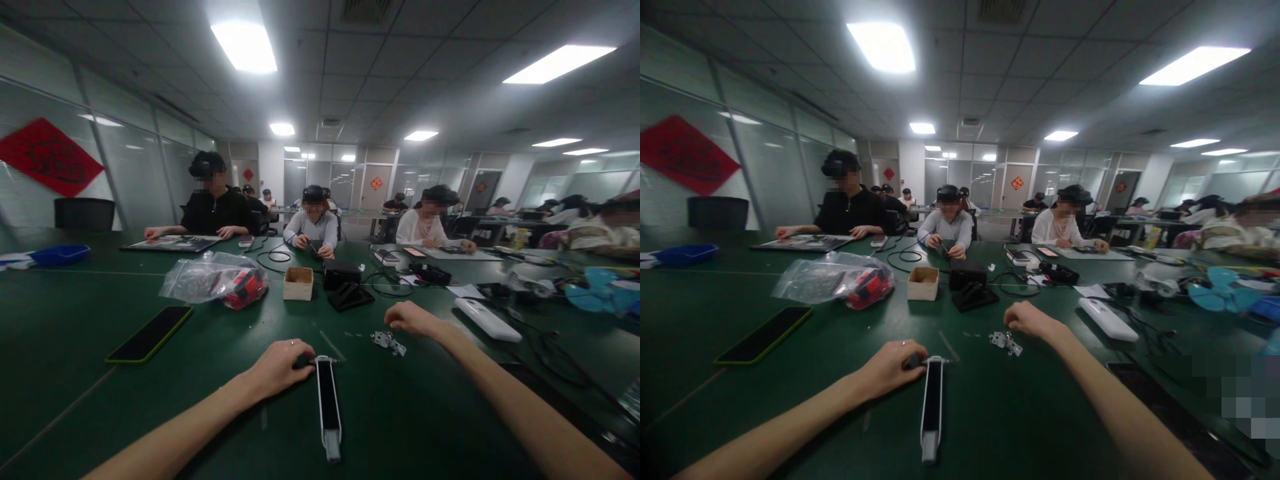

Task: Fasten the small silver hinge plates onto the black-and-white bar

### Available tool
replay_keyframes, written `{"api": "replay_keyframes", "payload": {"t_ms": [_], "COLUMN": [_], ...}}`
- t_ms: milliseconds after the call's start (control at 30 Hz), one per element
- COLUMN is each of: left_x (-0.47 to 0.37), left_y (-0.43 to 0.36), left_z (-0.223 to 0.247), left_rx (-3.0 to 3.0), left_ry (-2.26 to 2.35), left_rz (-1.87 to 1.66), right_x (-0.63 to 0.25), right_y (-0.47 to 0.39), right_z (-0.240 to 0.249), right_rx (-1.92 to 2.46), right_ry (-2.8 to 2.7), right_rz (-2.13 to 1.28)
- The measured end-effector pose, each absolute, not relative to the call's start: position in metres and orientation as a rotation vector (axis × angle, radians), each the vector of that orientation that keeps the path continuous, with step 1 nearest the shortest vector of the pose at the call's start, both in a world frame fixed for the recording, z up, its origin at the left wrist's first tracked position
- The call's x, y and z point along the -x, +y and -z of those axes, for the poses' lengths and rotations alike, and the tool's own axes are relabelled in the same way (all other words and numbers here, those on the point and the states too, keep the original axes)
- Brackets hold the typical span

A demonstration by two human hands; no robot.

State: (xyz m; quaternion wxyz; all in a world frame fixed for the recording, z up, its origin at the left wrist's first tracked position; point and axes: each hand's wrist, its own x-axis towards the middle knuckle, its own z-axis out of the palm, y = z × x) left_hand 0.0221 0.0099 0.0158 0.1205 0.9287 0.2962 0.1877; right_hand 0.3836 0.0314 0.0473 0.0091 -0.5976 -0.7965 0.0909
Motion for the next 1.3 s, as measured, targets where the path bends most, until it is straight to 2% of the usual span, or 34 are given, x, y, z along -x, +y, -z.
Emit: {"api": "replay_keyframes", "payload": {"t_ms": [600,1067,1300], "left_x": [-0.02,-0.02,-0.02], "left_y": [0.01,0.012,0.012], "left_z": [-0.014,-0.013,-0.013], "left_rx": [-2.747,-2.729,-2.738], "left_ry": [0.838,0.814,0.819], "left_rz": [-0.561,-0.562,-0.561], "right_x": [-0.384,-0.383,-0.374], "right_y": [0.032,0.034,0.033], "right_z": [-0.034,-0.037,-0.038], "right_rx": [2.046,2.066,1.965], "right_ry": [-2.42,-2.448,-2.521], "right_rz": [-0.397,-0.225,-0.261]}}
